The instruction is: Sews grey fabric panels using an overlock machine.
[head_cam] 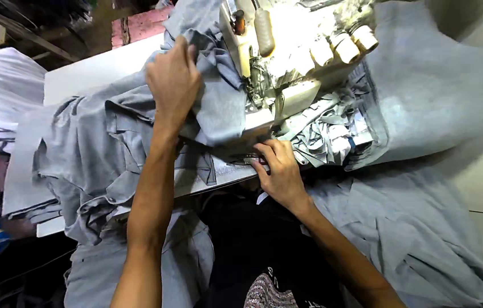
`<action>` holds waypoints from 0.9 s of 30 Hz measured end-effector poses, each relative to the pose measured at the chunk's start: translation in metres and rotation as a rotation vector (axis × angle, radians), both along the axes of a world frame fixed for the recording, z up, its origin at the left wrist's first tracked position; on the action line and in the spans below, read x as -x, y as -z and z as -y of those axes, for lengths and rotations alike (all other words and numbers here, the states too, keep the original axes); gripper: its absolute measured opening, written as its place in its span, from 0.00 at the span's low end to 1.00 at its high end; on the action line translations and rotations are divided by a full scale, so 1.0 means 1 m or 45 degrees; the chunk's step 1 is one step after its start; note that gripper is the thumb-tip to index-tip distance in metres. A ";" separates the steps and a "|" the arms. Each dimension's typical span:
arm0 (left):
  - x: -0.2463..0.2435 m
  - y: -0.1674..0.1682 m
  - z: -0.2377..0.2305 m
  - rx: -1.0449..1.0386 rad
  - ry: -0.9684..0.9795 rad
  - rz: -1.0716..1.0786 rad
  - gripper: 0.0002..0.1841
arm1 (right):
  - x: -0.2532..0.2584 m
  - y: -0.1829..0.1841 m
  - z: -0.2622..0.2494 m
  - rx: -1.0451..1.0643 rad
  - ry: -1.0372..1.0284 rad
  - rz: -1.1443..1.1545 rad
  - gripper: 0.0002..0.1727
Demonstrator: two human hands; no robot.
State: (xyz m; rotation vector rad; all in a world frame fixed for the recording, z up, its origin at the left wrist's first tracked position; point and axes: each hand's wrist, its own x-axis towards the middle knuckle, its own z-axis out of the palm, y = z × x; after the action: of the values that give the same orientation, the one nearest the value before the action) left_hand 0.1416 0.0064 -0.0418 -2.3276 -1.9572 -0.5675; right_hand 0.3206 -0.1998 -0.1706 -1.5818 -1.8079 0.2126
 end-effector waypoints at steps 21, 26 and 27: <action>0.209 -0.035 0.103 -0.089 -0.613 0.200 0.33 | 0.010 0.003 -0.010 -0.038 -0.125 0.542 0.17; 0.200 -0.034 0.131 -0.061 -0.395 -0.085 0.25 | 0.007 -0.007 -0.011 0.007 -0.200 0.613 0.09; 0.191 -0.042 0.134 -0.152 -0.279 -0.119 0.25 | 0.007 -0.008 -0.011 0.012 -0.209 0.625 0.08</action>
State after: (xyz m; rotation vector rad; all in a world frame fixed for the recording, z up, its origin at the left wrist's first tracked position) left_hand -0.0496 -0.1271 0.0000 -1.9997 -2.0395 -0.5315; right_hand 0.3133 -0.1889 -0.1630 -1.5867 -2.3155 -0.1043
